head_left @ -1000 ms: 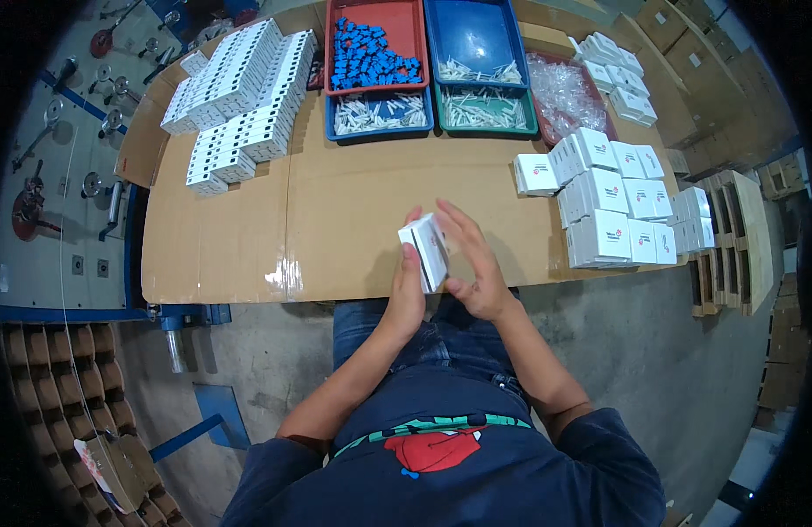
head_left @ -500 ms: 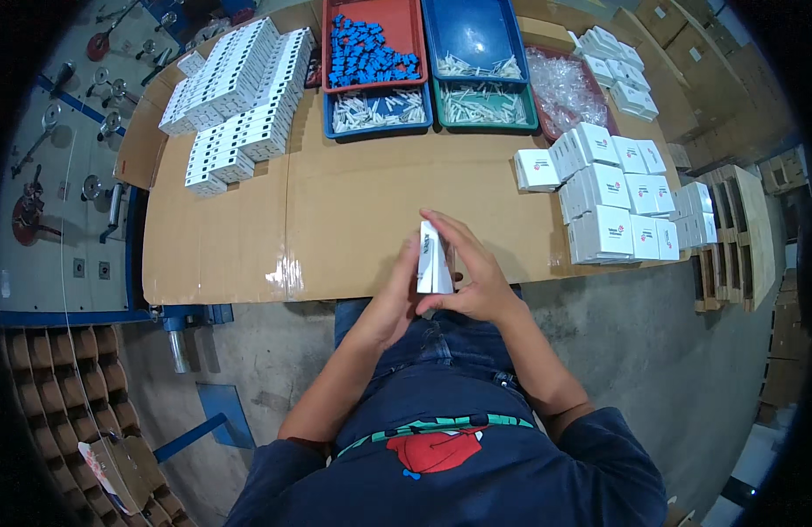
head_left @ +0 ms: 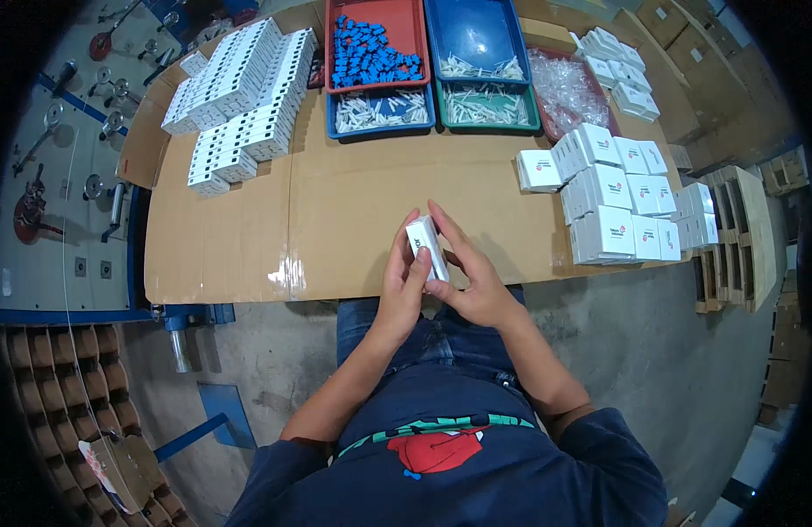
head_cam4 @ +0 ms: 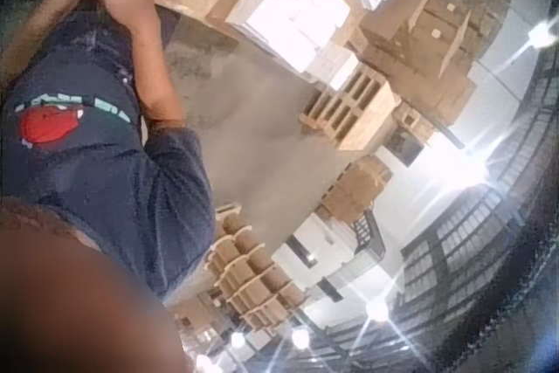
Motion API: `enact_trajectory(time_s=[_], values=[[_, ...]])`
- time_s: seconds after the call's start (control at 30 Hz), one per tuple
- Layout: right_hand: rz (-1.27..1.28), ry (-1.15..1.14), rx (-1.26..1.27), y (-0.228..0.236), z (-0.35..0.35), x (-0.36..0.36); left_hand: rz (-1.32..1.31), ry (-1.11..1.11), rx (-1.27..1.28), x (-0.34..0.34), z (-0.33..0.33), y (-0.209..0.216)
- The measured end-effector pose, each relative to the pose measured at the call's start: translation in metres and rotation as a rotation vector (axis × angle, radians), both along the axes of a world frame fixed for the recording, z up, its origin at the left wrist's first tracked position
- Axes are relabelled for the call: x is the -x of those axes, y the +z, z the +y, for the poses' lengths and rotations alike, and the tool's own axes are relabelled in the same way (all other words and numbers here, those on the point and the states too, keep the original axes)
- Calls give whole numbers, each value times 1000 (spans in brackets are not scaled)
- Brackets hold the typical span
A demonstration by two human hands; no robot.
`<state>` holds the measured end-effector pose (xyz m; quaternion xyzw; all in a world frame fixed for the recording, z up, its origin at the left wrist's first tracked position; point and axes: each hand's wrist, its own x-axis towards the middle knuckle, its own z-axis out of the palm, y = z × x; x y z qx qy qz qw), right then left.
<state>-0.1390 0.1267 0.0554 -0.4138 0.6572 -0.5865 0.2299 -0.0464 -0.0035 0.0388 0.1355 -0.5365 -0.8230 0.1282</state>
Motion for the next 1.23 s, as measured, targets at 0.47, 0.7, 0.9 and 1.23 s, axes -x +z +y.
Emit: enact_trajectory(time_s=[0.47, 0.7, 0.9, 1.23], values=[[413, -135, 146, -14, -6, -3, 65, 72, 104, 1, 15, -8], [404, -140, 126, -13, -7, -5, 52, 71, 90, 2, 14, -8], [246, -62, 196, -14, -10, -2, 131, 101, 213, 1, 10, -8], [-465, -12, 215, -9, -10, -1, 222, 106, 923, 2, -9, -15]])
